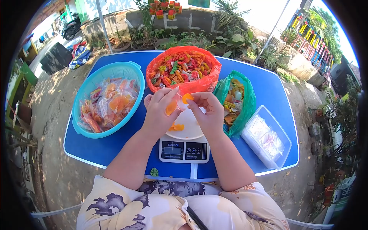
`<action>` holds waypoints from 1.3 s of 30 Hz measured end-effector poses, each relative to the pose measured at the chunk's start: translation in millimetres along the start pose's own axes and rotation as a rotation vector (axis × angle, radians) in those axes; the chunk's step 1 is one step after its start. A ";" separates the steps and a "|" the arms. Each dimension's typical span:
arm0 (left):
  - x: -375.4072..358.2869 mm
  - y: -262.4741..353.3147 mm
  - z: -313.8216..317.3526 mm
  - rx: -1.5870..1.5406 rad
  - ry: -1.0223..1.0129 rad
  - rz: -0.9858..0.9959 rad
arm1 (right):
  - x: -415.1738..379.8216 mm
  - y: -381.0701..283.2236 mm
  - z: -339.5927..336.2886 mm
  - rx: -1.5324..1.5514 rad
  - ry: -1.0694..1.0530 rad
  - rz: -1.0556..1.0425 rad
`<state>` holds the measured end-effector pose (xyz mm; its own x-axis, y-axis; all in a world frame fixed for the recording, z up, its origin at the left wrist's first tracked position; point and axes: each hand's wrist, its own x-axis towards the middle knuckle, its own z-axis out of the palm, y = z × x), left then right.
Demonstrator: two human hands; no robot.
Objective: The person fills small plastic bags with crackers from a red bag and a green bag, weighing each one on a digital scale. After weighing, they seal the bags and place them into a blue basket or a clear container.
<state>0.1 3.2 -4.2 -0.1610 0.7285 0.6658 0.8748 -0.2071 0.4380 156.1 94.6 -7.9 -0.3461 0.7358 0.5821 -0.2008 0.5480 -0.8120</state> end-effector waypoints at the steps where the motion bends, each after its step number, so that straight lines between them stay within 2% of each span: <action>1: -0.1 0.3 -0.1 0.005 0.002 0.010 | -0.4 -2.3 0.5 0.004 0.004 0.021; 8: 0.1 1.7 -0.5 0.011 0.012 0.040 | -0.7 -9.3 1.4 0.001 0.018 0.096; 11: -0.2 1.1 -0.5 -0.002 0.020 0.046 | 4.5 -20.9 -3.8 -0.289 -0.099 -0.050; 14: 0.5 0.0 0.2 0.001 0.029 0.041 | 6.8 -9.4 -2.0 -0.333 -0.118 -0.300; 20: 3.3 0.2 -3.9 -0.004 0.050 -0.026 | 9.9 -13.0 -8.5 -0.271 -0.032 -0.053; 23: 7.0 -9.7 -0.9 -0.305 0.111 -0.107 | 10.4 -9.1 -14.9 -0.404 -0.275 0.000; 27: 8.0 -15.2 1.0 -0.366 0.123 -0.167 | 3.8 -13.9 -7.9 -0.574 -0.585 -0.293; 33: 7.1 -19.3 2.6 -0.431 0.109 -0.217 | -4.5 -6.5 -4.0 -0.625 -0.769 -0.168; 39: 8.1 -18.1 1.5 -0.446 0.110 -0.241 | 0.4 3.4 -10.5 -0.722 -0.591 -0.237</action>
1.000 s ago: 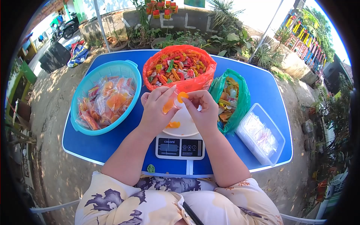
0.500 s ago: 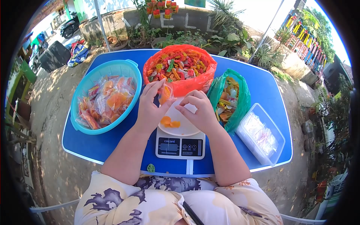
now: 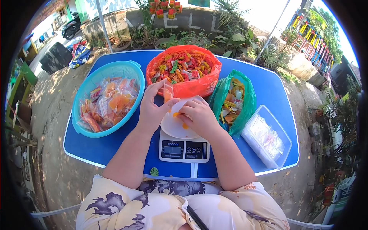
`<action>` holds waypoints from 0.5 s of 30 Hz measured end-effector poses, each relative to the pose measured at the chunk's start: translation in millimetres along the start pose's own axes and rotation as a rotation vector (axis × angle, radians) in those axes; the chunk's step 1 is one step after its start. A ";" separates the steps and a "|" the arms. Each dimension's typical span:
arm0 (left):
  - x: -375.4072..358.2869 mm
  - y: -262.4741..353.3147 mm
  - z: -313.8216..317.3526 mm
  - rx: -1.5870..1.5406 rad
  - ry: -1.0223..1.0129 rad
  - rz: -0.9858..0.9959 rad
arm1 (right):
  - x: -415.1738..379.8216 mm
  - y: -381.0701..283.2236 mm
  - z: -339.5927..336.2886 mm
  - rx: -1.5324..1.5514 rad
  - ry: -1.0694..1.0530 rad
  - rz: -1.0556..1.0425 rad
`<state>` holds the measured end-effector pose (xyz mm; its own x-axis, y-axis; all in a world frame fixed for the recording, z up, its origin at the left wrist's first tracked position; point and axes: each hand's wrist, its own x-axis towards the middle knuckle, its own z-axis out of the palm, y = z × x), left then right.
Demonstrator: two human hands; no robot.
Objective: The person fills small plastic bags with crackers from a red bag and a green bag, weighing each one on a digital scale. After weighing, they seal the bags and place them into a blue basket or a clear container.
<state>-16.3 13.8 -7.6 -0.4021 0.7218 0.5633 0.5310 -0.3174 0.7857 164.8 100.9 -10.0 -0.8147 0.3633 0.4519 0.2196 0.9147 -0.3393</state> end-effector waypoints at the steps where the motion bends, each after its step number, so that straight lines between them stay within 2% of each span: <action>1: 0.1 2.9 -0.9 0.013 -0.003 -0.003 | 1.1 2.1 1.1 0.009 0.050 -0.011; 3: 0.2 3.2 -1.1 0.016 -0.005 -0.001 | 3.7 4.1 1.7 0.025 0.150 -0.034; 6: 0.3 0.3 -1.1 0.015 -0.007 0.011 | 4.6 -1.2 -4.6 0.168 0.151 0.154; 12: -2.0 1.4 0.3 0.032 -0.041 0.037 | 9.3 -6.5 -14.2 0.413 0.433 0.290; 15: -4.6 5.2 1.8 0.127 -0.081 0.068 | 8.9 -5.0 -6.2 0.764 0.635 0.265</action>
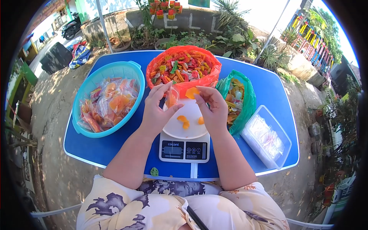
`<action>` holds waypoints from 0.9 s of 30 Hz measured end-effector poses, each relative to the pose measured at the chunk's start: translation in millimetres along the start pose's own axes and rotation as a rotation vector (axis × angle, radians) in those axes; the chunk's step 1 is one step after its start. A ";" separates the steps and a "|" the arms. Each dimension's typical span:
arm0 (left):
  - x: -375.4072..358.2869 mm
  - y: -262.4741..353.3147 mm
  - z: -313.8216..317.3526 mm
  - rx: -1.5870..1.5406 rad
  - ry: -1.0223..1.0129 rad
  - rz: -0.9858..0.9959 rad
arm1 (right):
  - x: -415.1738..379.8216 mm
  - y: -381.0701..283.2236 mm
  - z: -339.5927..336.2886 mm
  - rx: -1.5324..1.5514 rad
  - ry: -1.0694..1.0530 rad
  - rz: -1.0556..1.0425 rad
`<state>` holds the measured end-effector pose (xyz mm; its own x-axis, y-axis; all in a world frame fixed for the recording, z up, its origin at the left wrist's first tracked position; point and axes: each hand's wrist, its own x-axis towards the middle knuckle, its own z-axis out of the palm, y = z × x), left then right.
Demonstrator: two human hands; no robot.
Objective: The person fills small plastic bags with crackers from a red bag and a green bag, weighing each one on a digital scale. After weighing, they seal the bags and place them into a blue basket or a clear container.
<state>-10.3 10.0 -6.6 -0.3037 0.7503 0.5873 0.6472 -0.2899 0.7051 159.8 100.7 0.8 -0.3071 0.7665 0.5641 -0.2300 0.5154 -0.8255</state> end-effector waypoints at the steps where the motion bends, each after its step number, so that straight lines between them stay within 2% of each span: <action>1: -1.4 1.3 1.1 0.051 -0.013 0.021 | -0.4 -0.1 -1.2 -0.014 -0.009 -0.022; 6: -8.7 13.2 7.4 0.226 -0.023 0.123 | -3.9 -6.4 -1.6 -0.083 -0.042 -0.049; 9: -9.9 14.5 8.4 0.243 -0.046 0.153 | -5.8 -15.2 -1.1 -0.247 -0.105 -0.078; 12: -10.2 14.2 8.6 0.256 -0.043 0.177 | -2.9 -14.2 0.5 -0.407 -0.194 -0.299; 15: -9.6 12.1 9.2 0.271 -0.023 0.190 | -0.9 -15.1 0.4 -0.429 -0.258 -0.313; 18: -8.2 9.2 7.2 0.270 0.005 0.179 | -0.2 -14.7 1.0 -0.305 -0.158 -0.196; 21: -5.4 8.0 2.8 0.269 0.040 0.143 | 4.0 -12.1 -10.9 -0.386 -0.302 -0.024; 24: -2.4 7.3 0.5 0.251 0.089 0.124 | -0.7 -17.6 -10.1 -0.783 -0.592 -0.078; 27: -0.8 4.2 2.3 0.213 0.096 0.122 | -9.2 -4.9 -4.9 -0.866 -0.640 -0.170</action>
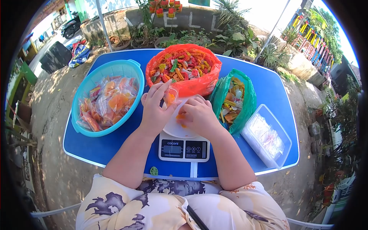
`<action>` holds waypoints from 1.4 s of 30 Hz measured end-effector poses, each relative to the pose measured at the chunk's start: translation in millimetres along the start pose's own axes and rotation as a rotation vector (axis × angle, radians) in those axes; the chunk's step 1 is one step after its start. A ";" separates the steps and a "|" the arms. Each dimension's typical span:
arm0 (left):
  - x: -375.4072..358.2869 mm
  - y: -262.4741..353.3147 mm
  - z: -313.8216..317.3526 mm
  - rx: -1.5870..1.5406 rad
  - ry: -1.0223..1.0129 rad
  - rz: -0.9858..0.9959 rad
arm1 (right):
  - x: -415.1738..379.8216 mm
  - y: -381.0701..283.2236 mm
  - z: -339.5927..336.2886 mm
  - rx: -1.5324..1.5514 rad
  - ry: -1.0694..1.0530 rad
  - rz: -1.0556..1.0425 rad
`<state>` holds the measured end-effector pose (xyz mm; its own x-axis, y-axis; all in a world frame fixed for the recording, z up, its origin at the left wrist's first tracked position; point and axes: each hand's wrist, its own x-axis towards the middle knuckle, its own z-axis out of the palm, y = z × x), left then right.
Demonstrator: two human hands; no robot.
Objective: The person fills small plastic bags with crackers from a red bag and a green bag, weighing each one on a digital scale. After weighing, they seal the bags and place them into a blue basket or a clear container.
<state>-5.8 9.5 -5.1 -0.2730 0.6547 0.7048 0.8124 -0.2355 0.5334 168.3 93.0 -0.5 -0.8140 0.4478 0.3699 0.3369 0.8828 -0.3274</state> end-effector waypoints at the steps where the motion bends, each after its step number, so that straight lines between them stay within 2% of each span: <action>1: -0.2 0.0 0.5 -0.002 0.003 0.005 | -0.4 -0.4 0.7 -0.021 0.007 -0.022; 4: 0.6 -0.5 0.1 -0.003 0.002 0.014 | 1.5 3.7 1.5 0.000 0.035 -0.062; 7: 0.0 -0.8 1.0 -0.009 -0.006 0.017 | 5.1 13.8 3.2 0.173 0.016 -0.017; 10: 0.1 -0.6 0.5 -0.013 -0.016 0.014 | 6.5 7.9 -2.0 0.393 0.122 0.118; 14: 0.8 -1.9 0.6 -0.002 -0.008 0.031 | 9.8 4.1 -8.1 0.615 0.402 0.088; 17: -2.4 -6.1 1.4 -0.048 -0.071 -0.065 | 10.1 9.2 -8.2 0.418 0.532 -0.056; 20: 0.7 -2.4 0.1 -0.009 -0.018 0.023 | 7.7 7.5 -13.0 0.178 0.630 -0.074; 23: 1.0 -2.1 -0.4 -0.011 -0.016 0.021 | 4.5 2.5 -15.4 0.400 0.612 0.017; 29: 0.8 -3.0 0.7 -0.014 -0.016 0.023 | 8.0 7.9 -9.5 0.441 0.765 -0.099; 32: 0.8 -2.4 0.2 -0.020 -0.021 0.013 | 8.6 5.2 -17.0 0.260 0.811 -0.173; 35: 0.9 -1.1 -0.7 -0.049 -0.026 0.000 | 5.6 3.0 -15.4 0.259 0.800 -0.123; 38: 0.7 -0.5 -0.5 -0.042 -0.023 0.002 | 7.5 4.7 -16.1 0.231 0.825 -0.176; 42: 0.5 -0.5 0.0 -0.039 -0.025 0.011 | 6.4 6.9 -5.3 0.722 0.726 0.026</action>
<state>-6.3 9.9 -4.9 -0.2509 0.6696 0.6991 0.7945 -0.2701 0.5438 167.9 102.7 4.2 -0.2469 0.6556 0.7136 -0.2101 0.6827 -0.6999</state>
